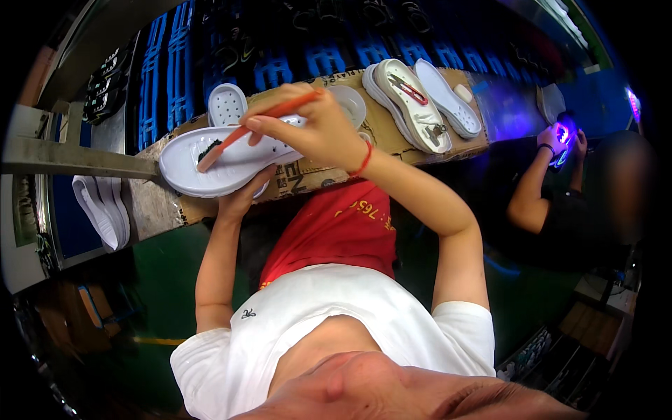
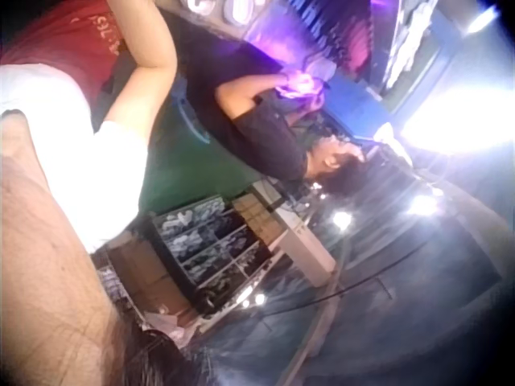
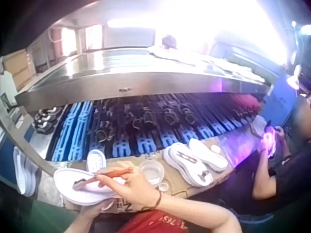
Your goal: The person repeatedly picks up white shoe insoles, dips a brush into a small container of liquid, and applies the liquid to the insole surface. The person places each treated insole on a nearby stack and continues the process with the next insole.
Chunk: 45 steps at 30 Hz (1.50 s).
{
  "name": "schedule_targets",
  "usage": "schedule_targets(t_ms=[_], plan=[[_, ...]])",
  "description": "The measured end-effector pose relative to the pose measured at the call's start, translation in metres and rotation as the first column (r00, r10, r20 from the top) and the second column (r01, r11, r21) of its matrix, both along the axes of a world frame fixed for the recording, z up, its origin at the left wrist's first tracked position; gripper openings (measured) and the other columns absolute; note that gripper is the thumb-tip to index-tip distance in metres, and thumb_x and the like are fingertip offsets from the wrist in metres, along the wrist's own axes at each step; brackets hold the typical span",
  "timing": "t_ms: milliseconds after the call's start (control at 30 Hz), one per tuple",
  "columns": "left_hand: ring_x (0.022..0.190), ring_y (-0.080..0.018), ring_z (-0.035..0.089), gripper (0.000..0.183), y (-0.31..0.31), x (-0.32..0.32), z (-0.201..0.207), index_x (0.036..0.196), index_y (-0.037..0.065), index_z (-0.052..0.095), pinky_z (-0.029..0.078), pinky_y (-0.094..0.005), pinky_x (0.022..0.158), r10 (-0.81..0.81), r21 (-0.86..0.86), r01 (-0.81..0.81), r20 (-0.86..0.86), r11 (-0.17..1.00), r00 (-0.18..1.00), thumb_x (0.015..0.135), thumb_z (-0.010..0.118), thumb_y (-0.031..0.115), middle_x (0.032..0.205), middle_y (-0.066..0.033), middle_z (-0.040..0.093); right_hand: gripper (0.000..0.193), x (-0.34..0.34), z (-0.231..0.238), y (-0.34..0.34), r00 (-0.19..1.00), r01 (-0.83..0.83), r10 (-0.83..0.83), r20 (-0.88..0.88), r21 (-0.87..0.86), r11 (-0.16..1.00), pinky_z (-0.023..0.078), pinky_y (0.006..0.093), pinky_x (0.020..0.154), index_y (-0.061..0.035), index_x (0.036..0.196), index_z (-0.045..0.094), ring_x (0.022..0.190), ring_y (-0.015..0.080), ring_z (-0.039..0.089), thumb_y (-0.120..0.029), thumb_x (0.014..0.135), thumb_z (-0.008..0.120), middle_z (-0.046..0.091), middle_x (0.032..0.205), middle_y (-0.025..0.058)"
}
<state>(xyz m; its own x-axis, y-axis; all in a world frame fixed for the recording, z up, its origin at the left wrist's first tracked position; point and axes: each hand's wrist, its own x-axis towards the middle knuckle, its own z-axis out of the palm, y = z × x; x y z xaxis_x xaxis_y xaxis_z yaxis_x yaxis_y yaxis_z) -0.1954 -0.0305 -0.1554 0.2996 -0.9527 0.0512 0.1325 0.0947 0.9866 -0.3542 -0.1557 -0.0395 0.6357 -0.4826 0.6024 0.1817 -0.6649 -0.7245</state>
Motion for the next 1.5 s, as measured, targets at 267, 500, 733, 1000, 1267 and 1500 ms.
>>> schedule_targets(t_ms=[267, 500, 733, 1000, 1267, 1500], plan=[[0.110, -0.0176, 0.055, 0.053, 0.009, 0.008, 0.001, 0.124, 0.000, 0.052, 0.043, -0.0312, 0.096, 0.036, -0.010, -0.038, -0.182, 0.999, 0.983, 0.075, 0.073, -0.004, 0.122, -0.0074, 0.056, 0.022, -0.053, -0.019, -0.068, 0.953, 0.048, -0.014, -0.304, 0.105, 0.993, 0.049, 0.0286, 0.077, -0.0014, 0.093, 0.072, 0.085, 0.0152, 0.063, -0.021, 0.088, 0.065, 0.070, 0.085, 0.0071], [0.120, -0.0232, 0.049, 0.066, -0.004, -0.009, 0.047, 0.127, 0.004, 0.045, 0.044, -0.0363, 0.101, 0.122, -0.263, 0.005, 0.465, 0.965, 0.877, 0.070, 0.077, -0.002, 0.126, -0.0106, 0.050, 0.019, -0.083, -0.026, -0.020, 0.914, 0.265, -0.230, -0.333, 0.062, 0.962, 0.049, 0.0278, 0.073, 0.0005, 0.093, 0.071, 0.077, 0.0171, 0.065, -0.017, 0.089, 0.063, 0.070, 0.081, 0.0089], [0.122, -0.0235, 0.047, 0.071, -0.004, 0.001, 0.036, 0.124, 0.006, 0.043, 0.043, -0.0330, 0.101, 0.046, -0.327, 0.062, 0.314, 0.943, 0.948, 0.064, 0.082, 0.005, 0.130, -0.0113, 0.046, 0.017, -0.053, -0.029, 0.050, 0.994, 0.092, -0.048, -0.094, 0.545, 0.833, 0.052, 0.0266, 0.071, 0.0044, 0.095, 0.069, 0.075, 0.0130, 0.066, -0.010, 0.090, 0.060, 0.070, 0.074, 0.0087], [0.122, -0.0286, 0.046, 0.074, -0.016, 0.015, 0.034, 0.125, 0.005, 0.045, 0.044, -0.0391, 0.100, -0.164, -0.433, 0.195, 0.107, 0.880, 0.981, 0.064, 0.085, 0.015, 0.128, -0.0151, 0.047, 0.021, -0.031, -0.017, 0.083, 0.997, -0.067, 0.023, 0.067, 0.789, 0.611, 0.051, 0.0222, 0.069, 0.0062, 0.103, 0.064, 0.077, 0.0160, 0.067, -0.011, 0.094, 0.056, 0.069, 0.082, 0.0126], [0.120, -0.0275, 0.053, 0.063, -0.177, 0.027, 0.219, 0.136, -0.004, 0.037, 0.044, -0.0407, 0.100, -0.590, -0.503, 0.545, 0.082, 0.671, 0.803, 0.090, 0.057, 0.033, 0.128, -0.0164, 0.054, 0.024, -0.124, 0.003, 0.065, 0.512, 0.157, -0.680, 0.525, 0.720, 0.675, 0.046, 0.0243, 0.072, 0.0060, 0.106, 0.060, 0.071, 0.0149, 0.063, -0.014, 0.096, 0.052, 0.067, 0.076, 0.0099], [0.107, -0.0280, 0.059, 0.054, -0.333, 0.105, 0.312, 0.140, 0.001, 0.030, 0.056, -0.0380, 0.082, 0.234, -0.512, -0.013, 0.370, 0.859, 0.899, 0.097, 0.043, 0.031, 0.119, -0.0157, 0.053, 0.020, -0.118, -0.016, 0.079, 0.691, 0.167, -0.626, 0.362, 0.762, 0.626, 0.049, 0.0263, 0.068, 0.0052, 0.103, 0.062, 0.068, 0.0165, 0.064, -0.012, 0.094, 0.057, 0.067, 0.075, 0.0112]])
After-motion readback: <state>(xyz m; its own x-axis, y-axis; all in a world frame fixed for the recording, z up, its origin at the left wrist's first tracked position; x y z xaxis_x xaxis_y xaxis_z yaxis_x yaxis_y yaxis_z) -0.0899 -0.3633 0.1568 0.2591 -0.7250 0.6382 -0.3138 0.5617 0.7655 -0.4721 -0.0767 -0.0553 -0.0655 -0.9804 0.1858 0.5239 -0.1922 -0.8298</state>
